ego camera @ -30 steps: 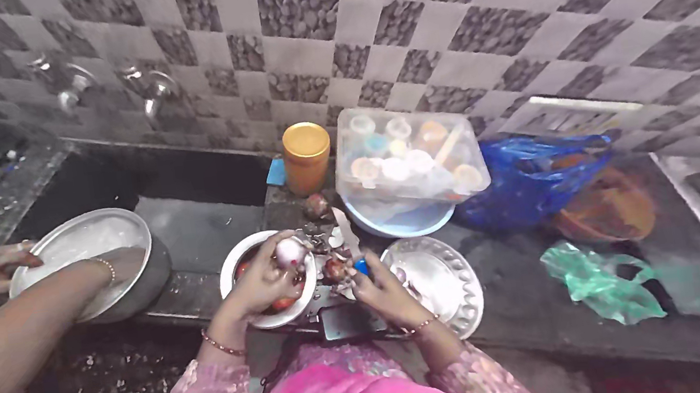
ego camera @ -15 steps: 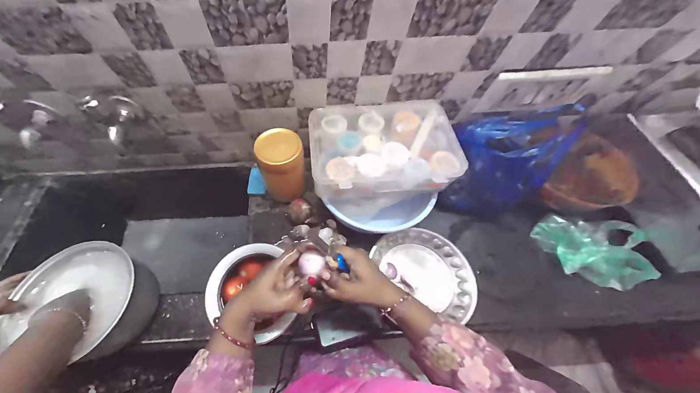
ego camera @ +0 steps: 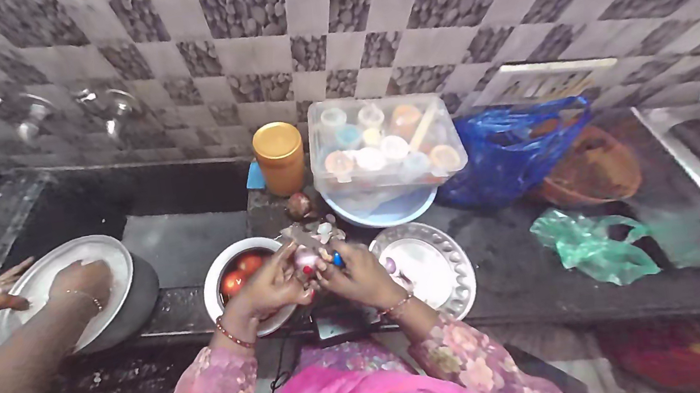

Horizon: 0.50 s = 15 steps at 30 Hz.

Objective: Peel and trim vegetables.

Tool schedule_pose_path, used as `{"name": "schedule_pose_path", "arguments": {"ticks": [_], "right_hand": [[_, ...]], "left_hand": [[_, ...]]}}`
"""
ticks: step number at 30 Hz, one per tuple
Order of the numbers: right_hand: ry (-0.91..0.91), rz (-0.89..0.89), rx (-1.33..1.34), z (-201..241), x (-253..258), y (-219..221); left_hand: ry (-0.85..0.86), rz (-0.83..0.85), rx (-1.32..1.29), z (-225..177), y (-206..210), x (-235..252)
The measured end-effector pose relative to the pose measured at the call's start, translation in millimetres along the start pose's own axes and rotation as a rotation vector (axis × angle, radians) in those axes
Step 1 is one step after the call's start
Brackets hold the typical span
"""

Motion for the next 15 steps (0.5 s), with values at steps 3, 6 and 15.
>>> {"name": "schedule_pose_path", "arguments": {"ticks": [3, 6, 15], "right_hand": [[0.075, 0.020, -0.022, 0.2, -5.5, 3.8], [0.104, 0.038, 0.003, 1.3, -10.1, 8.0], [0.178, -0.105, 0.487, 6.0, -7.2, 3.9]], "left_hand": [[0.035, -0.004, -0.051, 3.9, 3.0, -0.6], [0.049, 0.019, -0.094, 8.4, 4.9, -2.6], [0.165, -0.064, -0.317, 7.7, 16.0, -5.9]]}}
Point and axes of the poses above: each hand's wrist, its own x-axis towards the middle knuckle, its own y-axis out of the palm, z = x × y, the point moved 4 cm from there along x, towards the middle knuckle, and after that the axes turned 6 degrees about z, right-handed, at the moved point
